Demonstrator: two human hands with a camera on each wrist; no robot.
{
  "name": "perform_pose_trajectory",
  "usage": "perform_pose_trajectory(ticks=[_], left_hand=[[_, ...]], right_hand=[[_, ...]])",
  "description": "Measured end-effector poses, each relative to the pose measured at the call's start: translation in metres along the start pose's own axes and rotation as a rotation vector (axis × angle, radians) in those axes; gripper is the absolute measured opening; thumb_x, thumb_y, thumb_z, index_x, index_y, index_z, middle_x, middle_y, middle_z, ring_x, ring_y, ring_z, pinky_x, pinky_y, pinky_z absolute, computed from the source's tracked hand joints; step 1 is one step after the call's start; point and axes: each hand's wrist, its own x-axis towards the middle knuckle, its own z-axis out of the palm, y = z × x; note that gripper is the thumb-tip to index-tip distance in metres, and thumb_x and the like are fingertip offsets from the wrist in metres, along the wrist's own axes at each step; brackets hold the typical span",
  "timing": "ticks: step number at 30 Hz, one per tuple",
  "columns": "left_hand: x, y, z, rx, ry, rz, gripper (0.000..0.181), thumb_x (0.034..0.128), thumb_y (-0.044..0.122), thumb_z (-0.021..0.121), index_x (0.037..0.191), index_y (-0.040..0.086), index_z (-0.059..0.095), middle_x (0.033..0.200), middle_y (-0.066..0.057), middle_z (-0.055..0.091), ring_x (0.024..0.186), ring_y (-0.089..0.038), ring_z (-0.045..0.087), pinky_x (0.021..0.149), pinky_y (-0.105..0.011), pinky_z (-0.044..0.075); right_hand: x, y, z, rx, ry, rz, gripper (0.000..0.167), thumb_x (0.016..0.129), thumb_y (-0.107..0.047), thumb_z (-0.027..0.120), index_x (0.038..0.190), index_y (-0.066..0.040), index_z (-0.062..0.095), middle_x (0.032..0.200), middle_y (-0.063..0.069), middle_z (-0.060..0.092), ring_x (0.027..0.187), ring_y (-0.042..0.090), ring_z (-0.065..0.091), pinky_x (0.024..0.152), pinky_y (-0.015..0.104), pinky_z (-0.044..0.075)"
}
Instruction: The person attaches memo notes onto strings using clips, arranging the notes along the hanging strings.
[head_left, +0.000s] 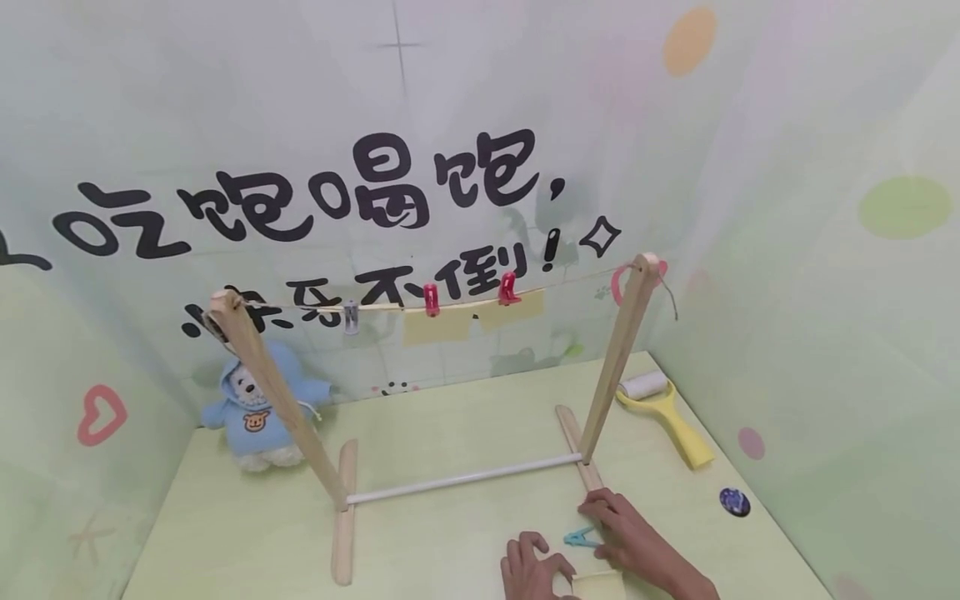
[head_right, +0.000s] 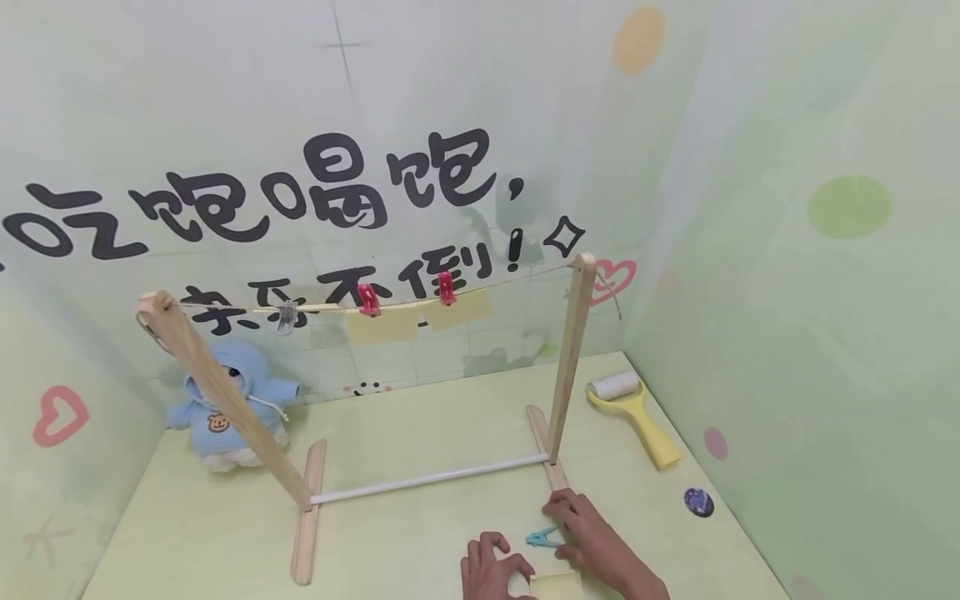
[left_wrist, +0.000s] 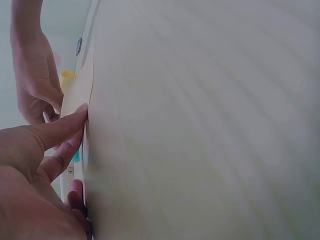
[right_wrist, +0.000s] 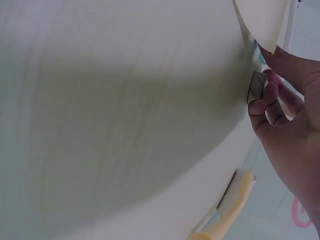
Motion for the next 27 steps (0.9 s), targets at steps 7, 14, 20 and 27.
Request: perform_pose_trajectory(ticks=[7, 14, 20, 27], left_hand=[[-0.001, 0.001, -0.003, -0.021, -0.02, 0.005, 0.038, 0.0754, 0.065, 0.087, 0.085, 0.029, 0.08, 0.106, 0.013, 0.031, 0.091, -0.009, 0.023, 0.073, -0.025, 0.019], [0.0, 0.005, -0.004, -0.093, 0.0, -0.001, 0.017, 0.0779, 0.039, 0.087, 0.083, 0.025, 0.078, 0.108, 0.014, 0.032, 0.095, -0.01, 0.026, 0.075, -0.027, 0.022], [-0.003, 0.004, -0.004, -0.089, 0.073, 0.004, 0.014, 0.0794, 0.031, 0.09, 0.084, 0.024, 0.078, 0.107, 0.013, 0.039, 0.095, -0.008, 0.031, 0.076, -0.028, 0.028], [-0.002, 0.011, -0.024, -0.246, -0.018, -0.086, 0.012, 0.0892, 0.023, 0.089, 0.095, 0.02, 0.079, 0.105, 0.003, 0.064, 0.096, -0.014, 0.046, 0.081, -0.032, 0.037]], right_hand=[[-0.002, 0.003, 0.006, 0.039, 0.078, -0.027, 0.043, 0.075, 0.0, 0.095, 0.106, -0.014, 0.068, 0.122, 0.009, 0.063, 0.102, 0.015, 0.057, 0.086, 0.03, 0.052], [-0.006, 0.003, 0.006, 0.222, 0.132, 0.047, 0.035, 0.087, 0.0, 0.088, 0.116, -0.007, 0.069, 0.113, 0.01, 0.068, 0.099, 0.015, 0.062, 0.088, 0.016, 0.05], [-0.007, -0.005, -0.003, 0.487, 0.128, 0.366, 0.029, 0.103, -0.003, 0.072, 0.131, 0.002, 0.068, 0.108, 0.011, 0.074, 0.094, -0.002, 0.064, 0.076, 0.024, 0.056], [0.0, -0.014, -0.022, 0.538, 0.217, 0.461, 0.038, 0.1, -0.002, 0.077, 0.135, 0.007, 0.067, 0.115, 0.017, 0.076, 0.098, 0.0, 0.068, 0.084, 0.024, 0.057]])
